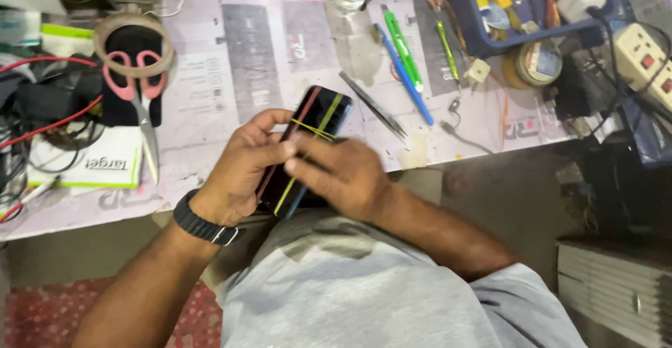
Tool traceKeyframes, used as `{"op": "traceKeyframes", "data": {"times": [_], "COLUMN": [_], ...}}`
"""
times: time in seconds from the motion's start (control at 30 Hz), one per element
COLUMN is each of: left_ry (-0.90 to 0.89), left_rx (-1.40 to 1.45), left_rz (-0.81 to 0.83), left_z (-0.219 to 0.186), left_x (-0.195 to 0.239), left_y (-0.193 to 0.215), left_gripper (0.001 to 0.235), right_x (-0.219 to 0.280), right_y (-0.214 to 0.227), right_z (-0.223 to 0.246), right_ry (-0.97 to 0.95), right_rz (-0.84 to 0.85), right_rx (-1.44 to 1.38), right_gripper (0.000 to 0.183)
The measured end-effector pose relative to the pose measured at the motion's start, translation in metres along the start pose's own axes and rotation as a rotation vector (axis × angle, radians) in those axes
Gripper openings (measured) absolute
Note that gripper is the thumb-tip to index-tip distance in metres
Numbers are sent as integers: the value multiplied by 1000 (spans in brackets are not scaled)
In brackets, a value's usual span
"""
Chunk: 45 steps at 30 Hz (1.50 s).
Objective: The person wraps multiple rubber bands around a blue Samsung smartphone to secure it. They stretch and loop the bands across the phone's front and back, adjusting the tension and positioning to form a crisscross pattern.
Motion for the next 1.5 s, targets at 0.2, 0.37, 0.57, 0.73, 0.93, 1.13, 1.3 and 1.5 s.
{"op": "traceKeyframes", "data": {"times": [0.2,0.37,0.57,0.73,0.93,1.13,1.3,1.5], "left_ry": [-22,-41,-88,-132,-155,-400,-634,-645], "left_rx": [-16,-47,-71,-88,-75,-345,-1007,-1021], "left_rz": [4,35,45,52,37,3,-81,60], "left_z": [-4,-2,-15,-17,-10,-21,-26,-20], "left_x": [-1,-3,8,-1,-6,-2,7,8], "left_y": [5,1,-1,-1,1,-14,-30,-49], "left_gripper": [40,41,43,43,43,55,15,22], "right_x": [9,14,16,32,38,28,33,9], "right_y": [8,5,42,32,18,36,39,16], "right_z": [10,-14,-92,-122,-128,-116,-85,-34], "right_ry": [-377,-465,-606,-566,-455,-484,-1117,-629], "right_rz": [-227,-180,93,211,359,210,249,51], "right_rx": [-60,-113,273,549,771,286,-717,-400], "right_gripper": [38,26,20,13,4,7,12,5]}}
Point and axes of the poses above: each hand's wrist, its own x-axis away from the middle knuckle, its own y-axis out of the back of the hand, z = x × y, the point moved 2 cm from there along -x, towards the middle knuckle, and after that the axes turned 9 degrees about x, right-handed, at the moved point
